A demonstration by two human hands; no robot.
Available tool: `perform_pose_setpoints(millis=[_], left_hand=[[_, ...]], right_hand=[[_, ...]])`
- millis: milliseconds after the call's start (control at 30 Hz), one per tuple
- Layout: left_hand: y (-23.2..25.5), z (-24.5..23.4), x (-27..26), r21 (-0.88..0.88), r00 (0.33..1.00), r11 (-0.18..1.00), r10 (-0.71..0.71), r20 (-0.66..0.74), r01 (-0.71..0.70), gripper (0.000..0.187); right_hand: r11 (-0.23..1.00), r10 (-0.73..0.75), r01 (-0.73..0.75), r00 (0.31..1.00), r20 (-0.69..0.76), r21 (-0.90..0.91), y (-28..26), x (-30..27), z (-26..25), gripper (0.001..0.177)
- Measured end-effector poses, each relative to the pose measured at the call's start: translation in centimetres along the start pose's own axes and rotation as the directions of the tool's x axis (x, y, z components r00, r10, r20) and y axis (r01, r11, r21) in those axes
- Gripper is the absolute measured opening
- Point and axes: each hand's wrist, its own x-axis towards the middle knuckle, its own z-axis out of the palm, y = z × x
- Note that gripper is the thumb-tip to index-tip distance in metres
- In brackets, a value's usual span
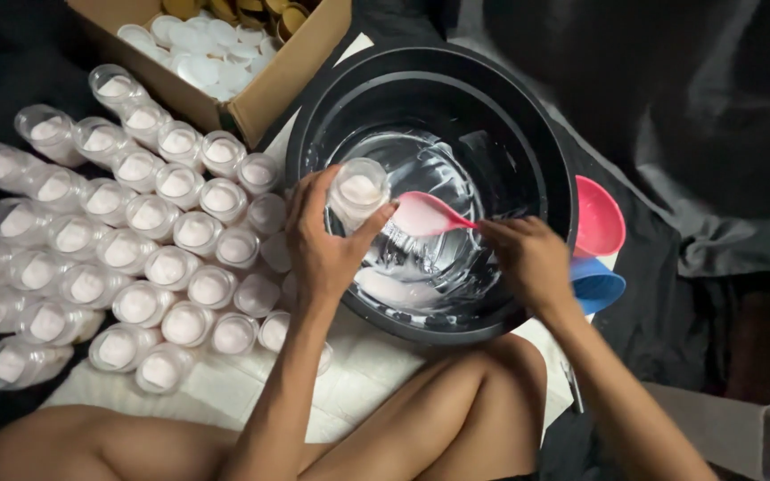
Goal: The person scrapes white cream inside a black bowl with a spatula, then scoops the cream into clear plastic jars using a pink spoon. They pick up white lids from a cardboard box, screw them onto the filled jars, and place them on the floor while sitting cross-legged.
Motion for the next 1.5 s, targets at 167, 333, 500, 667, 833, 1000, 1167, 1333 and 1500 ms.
perform_pose_setpoints(millis=[167, 333, 500, 667, 833, 1000, 1167, 1333, 1500], left_hand=[[-1.1, 0.3, -1.6, 0.087, 0.991, 0.988, 0.131, -0.02, -0.129, 0.064], [-1.6, -0.4, -3.0, 0.165, 0.987, 0.974, 0.16, -0.024, -0.154, 0.066], [-1.9, -1.3, -4.4, 0.179, 0.982, 0.966, 0.19, 0.001, -0.187, 0.069], [-2.5, -2.4, -5.8, 0.216, 0.968, 0.947, 0.249, -0.028, -0.238, 0.068], [-3.1, -2.9, -7.0, 0.192, 0.953, 0.938, 0.301, -0.042, -0.288, 0.068], [-3.4, -3.2, -7.5, 0.189, 0.947, 0.933, 0.319, -0.043, -0.306, 0.066], [-3.8, -3.7, -7.6, 0.176, 0.955, 0.942, 0.296, -0.037, -0.285, 0.067], [-4.0, -2.8, -7.3, 0.151, 0.955, 0.944, 0.295, 0.02, -0.295, 0.069], [-4.0, -3.1, -7.3, 0.152, 0.958, 0.947, 0.285, 0.015, -0.284, 0.068]], right_hand=[[0.997, -0.059, 0.057, 0.997, -0.046, -0.046, -2.0, 0.4, 4.2, 0.02], [0.971, -0.225, 0.209, 0.963, -0.148, -0.119, -2.1, 0.3, 6.3, 0.015], [0.959, -0.283, 0.281, 0.944, -0.168, -0.037, -3.2, -0.8, 7.8, 0.013], [0.96, -0.276, 0.265, 0.946, -0.172, -0.086, -6.8, -1.0, 6.5, 0.014], [0.958, -0.229, 0.174, 0.942, -0.245, -0.227, -9.5, -0.6, 5.7, 0.016], [0.949, -0.283, 0.236, 0.931, -0.229, -0.211, -9.6, -1.9, 5.9, 0.015], [0.95, -0.292, 0.269, 0.946, -0.144, -0.158, -7.7, -3.9, 3.5, 0.009], [0.953, -0.197, 0.14, 0.961, -0.196, -0.271, -5.2, -4.9, 2.1, 0.014], [0.938, -0.181, 0.117, 0.968, -0.172, -0.326, -3.3, -5.4, 2.6, 0.01]])
